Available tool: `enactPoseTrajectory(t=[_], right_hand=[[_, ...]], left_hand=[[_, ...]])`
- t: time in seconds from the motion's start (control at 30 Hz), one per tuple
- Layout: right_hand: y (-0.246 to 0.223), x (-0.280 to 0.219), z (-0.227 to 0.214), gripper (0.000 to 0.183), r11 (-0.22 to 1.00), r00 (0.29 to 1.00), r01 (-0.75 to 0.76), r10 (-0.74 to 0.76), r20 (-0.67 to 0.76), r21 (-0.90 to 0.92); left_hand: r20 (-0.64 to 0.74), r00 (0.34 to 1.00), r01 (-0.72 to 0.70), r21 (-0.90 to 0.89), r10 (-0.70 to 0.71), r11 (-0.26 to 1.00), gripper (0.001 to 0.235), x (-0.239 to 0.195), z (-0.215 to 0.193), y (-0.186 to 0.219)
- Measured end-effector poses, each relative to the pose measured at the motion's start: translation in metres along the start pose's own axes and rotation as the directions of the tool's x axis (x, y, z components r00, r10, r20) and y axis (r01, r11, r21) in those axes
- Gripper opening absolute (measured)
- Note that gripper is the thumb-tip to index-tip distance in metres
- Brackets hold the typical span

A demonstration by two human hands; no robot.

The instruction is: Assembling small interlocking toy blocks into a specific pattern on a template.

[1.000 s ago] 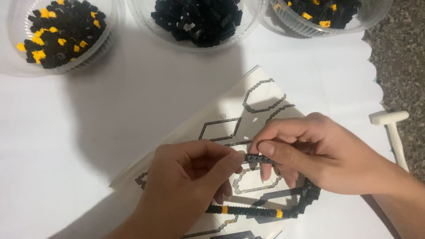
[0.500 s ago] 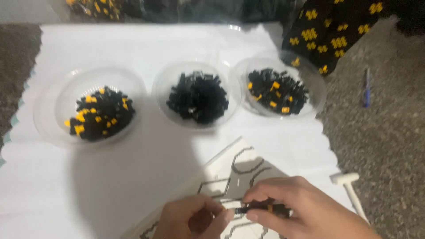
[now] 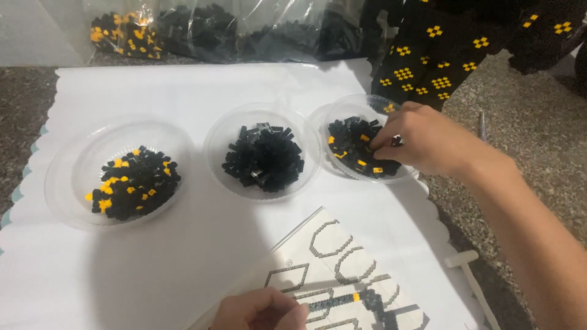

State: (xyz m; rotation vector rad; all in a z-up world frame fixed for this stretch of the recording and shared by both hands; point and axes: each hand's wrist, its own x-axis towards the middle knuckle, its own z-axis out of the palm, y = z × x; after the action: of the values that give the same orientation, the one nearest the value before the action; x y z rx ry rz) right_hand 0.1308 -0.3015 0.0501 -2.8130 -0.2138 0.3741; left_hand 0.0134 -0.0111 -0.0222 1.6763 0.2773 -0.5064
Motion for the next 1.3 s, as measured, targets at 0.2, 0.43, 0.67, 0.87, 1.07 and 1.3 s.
enactPoseTrajectory(t=[0.2,0.43,0.67,0.87,1.07,1.3], right_hand=[[-0.032,0.006,-0.005,0.017,0.977,0.991,-0.117,0.127,0.046,-0.179],[-0.053,0.005,0.002,0.015,0.942,0.975,-0.205,0.219,0.023,-0.265],[-0.016,0.012,0.016,0.011,0.947,0.993,-0.108,0.088,-0.08,-0.302],[0.0,-0.011,0.022,0.009,0.966,0.92,0.088,-0.172,-0.352,-0.243],[-0.088,-0.087,0.034,0.008,0.951,0.9,0.296,-0.244,-0.362,0.094],[-0.1,-0.096,0.093,0.018,0.734,0.824,0.566,-0.513,-0.241,0.374]], left_hand=[[0.002,0.985,0.169,-0.106,-0.17,0.98,0.01,-0.005,0.0,-0.011],[0.113,0.987,0.12,-0.075,-0.111,0.99,0.015,-0.018,-0.01,0.006],[0.146,0.983,0.117,-0.041,-0.11,0.992,0.022,-0.022,-0.01,0.014],[0.185,0.974,0.122,0.04,-0.128,0.992,0.021,-0.025,-0.012,0.02],[0.208,0.972,0.094,0.069,-0.106,0.993,0.022,-0.024,-0.011,0.015],[0.241,0.968,-0.083,0.058,0.066,0.995,0.017,-0.02,-0.011,0.001]])
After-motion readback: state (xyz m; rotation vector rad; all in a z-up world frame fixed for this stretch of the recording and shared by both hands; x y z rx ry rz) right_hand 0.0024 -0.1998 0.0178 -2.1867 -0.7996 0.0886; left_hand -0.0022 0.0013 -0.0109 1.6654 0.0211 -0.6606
